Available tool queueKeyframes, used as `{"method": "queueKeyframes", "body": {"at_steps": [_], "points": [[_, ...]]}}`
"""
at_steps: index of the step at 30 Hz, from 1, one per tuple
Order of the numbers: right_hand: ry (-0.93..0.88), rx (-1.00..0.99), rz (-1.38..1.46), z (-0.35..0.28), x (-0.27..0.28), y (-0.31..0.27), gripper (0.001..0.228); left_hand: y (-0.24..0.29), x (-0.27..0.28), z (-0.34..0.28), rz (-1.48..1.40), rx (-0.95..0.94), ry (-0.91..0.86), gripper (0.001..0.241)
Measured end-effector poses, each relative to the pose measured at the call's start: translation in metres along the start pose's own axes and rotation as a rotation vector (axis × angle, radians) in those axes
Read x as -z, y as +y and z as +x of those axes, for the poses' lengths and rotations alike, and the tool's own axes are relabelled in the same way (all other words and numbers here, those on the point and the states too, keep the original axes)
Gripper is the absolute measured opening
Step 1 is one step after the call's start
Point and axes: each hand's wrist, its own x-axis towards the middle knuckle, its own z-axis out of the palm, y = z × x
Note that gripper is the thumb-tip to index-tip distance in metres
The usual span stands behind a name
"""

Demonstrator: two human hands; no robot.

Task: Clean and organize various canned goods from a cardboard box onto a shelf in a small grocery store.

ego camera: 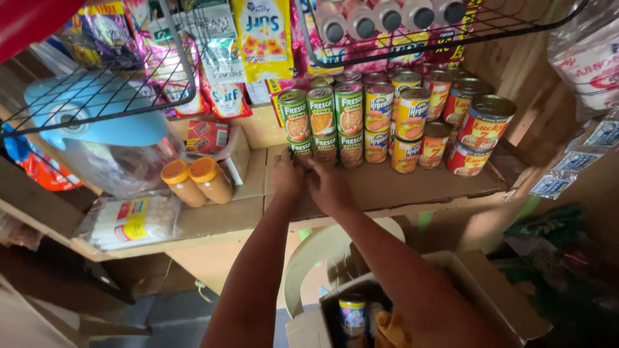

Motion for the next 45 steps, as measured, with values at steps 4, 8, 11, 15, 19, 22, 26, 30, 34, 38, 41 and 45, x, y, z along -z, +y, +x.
{"method": "queueKeyframes", "body": {"at_steps": [4, 8, 11, 15, 19, 22, 26, 30, 34, 38, 41, 45], "points": [[-0.116, 0.005, -0.071, 0.003, -0.001, -0.001, 0.059, -0.014, -0.022, 0.021, 0.021, 0.042, -0.010, 0.048], [-0.196, 0.018, -0.151, 0.002, 0.002, -0.003, 0.069, -0.017, -0.032, 0.033, 0.018, 0.077, -0.021, 0.058], [-0.224, -0.019, -0.165, 0.002, -0.002, 0.002, 0.074, -0.025, -0.041, 0.042, 0.029, 0.063, -0.020, 0.058], [-0.208, -0.027, -0.177, 0.001, -0.011, 0.017, 0.077, -0.026, -0.053, 0.049, 0.063, 0.084, -0.034, 0.059], [-0.192, -0.017, -0.133, -0.002, -0.022, 0.035, 0.079, -0.044, -0.064, 0.050, 0.060, 0.080, -0.053, 0.070], [-0.132, 0.032, -0.039, -0.006, -0.020, 0.037, 0.075, -0.039, -0.055, 0.038, 0.066, 0.058, -0.060, 0.081], [-0.074, 0.075, 0.075, -0.024, 0.025, -0.005, 0.066, -0.010, -0.015, -0.007, -0.104, 0.083, -0.029, 0.068], [-0.115, -0.079, 0.208, -0.075, 0.076, -0.026, 0.057, 0.053, 0.041, -0.098, -0.458, 0.062, -0.053, 0.036], [-0.079, -0.321, 0.485, -0.154, 0.130, 0.007, 0.038, 0.097, 0.049, -0.222, -0.564, 0.047, -0.244, 0.022], [-0.027, -0.566, 0.564, -0.271, 0.166, 0.079, 0.026, 0.096, -0.009, -0.336, -0.480, 0.250, -0.598, 0.029], [-0.130, -0.860, 0.325, -0.364, 0.169, 0.113, 0.028, 0.107, -0.034, -0.384, 0.033, 0.033, -0.938, 0.065], [-0.449, -0.749, -0.156, -0.436, 0.171, 0.118, 0.035, 0.107, -0.073, -0.436, 0.135, -0.089, -0.875, 0.100]]}}
